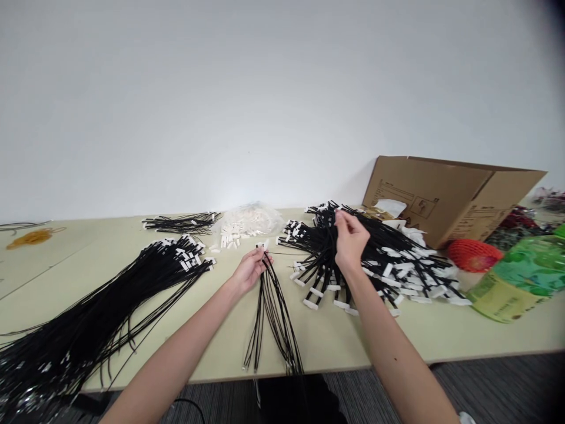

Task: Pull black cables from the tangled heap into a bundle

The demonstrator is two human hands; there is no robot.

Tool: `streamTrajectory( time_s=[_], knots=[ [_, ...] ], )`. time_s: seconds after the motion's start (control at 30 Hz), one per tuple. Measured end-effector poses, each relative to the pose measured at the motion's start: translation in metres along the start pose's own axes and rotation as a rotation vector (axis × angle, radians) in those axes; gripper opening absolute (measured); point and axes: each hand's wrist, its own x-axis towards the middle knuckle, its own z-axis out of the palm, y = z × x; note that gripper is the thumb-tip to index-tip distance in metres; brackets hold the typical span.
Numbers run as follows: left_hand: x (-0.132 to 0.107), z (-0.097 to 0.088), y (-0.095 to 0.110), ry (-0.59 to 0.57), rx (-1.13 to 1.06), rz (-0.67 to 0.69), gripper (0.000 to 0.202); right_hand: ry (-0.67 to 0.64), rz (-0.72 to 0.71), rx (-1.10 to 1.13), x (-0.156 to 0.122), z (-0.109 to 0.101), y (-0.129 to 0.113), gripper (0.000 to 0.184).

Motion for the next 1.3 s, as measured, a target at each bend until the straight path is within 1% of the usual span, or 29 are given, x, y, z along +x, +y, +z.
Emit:
streamTrajectory(
  time_s=[0.07, 0.13, 0.17, 0.23, 0.33, 0.5, 0.67, 0.87, 0.93, 1.07, 1.17, 1.23, 1.3],
  knots=[
    [-0.002, 0.002, 0.0, -0.019, -0.006, -0.009, 0.013, -0.176, -0.217, -0.185, -0.017, 0.008, -0.002, 0.022],
    [-0.003, 0.004, 0.001, -0.043, -0.017, -0.005, 0.012, -0.384, -0.409, -0.302, -0.034, 0.017, -0.003, 0.019],
    [-0.004, 0.005, 0.001, -0.055, -0.025, 0.002, 0.011, -0.464, -0.487, -0.346, -0.041, 0.021, -0.002, 0.019],
    [-0.004, 0.006, 0.0, -0.082, -0.037, 0.014, 0.01, -0.558, -0.61, -0.413, -0.053, 0.026, 0.0, 0.018],
    [-0.005, 0.007, -0.001, -0.108, -0.046, 0.03, 0.01, -0.583, -0.708, -0.482, -0.06, 0.03, 0.003, 0.017],
    [-0.006, 0.008, -0.003, -0.121, -0.052, 0.034, 0.009, -0.576, -0.737, -0.522, -0.059, 0.029, 0.003, 0.016],
    [-0.008, 0.01, -0.003, -0.107, -0.019, 0.068, 0.008, -0.579, -0.752, -0.529, -0.06, 0.029, 0.002, 0.017],
    [-0.008, 0.009, -0.005, -0.117, 0.006, 0.106, 0.006, -0.57, -0.8, -0.553, -0.059, 0.028, 0.004, 0.016],
    [-0.007, 0.008, -0.006, -0.121, 0.023, 0.125, 0.008, -0.566, -0.819, -0.567, -0.059, 0.028, 0.004, 0.016],
    [-0.006, 0.006, -0.008, -0.129, 0.097, 0.193, 0.019, -0.563, -0.845, -0.606, -0.059, 0.029, 0.005, 0.017],
    [-0.006, 0.006, -0.009, -0.132, 0.175, 0.23, 0.024, -0.573, -0.81, -0.628, -0.061, 0.029, 0.004, 0.017],
    [-0.007, 0.006, -0.009, -0.132, 0.209, 0.24, 0.026, -0.595, -0.734, -0.618, -0.061, 0.03, 0.003, 0.016],
    [-0.008, 0.006, -0.008, -0.132, 0.234, 0.239, 0.027, -0.643, -0.637, -0.561, -0.061, 0.03, 0.003, 0.012]
  ],
)
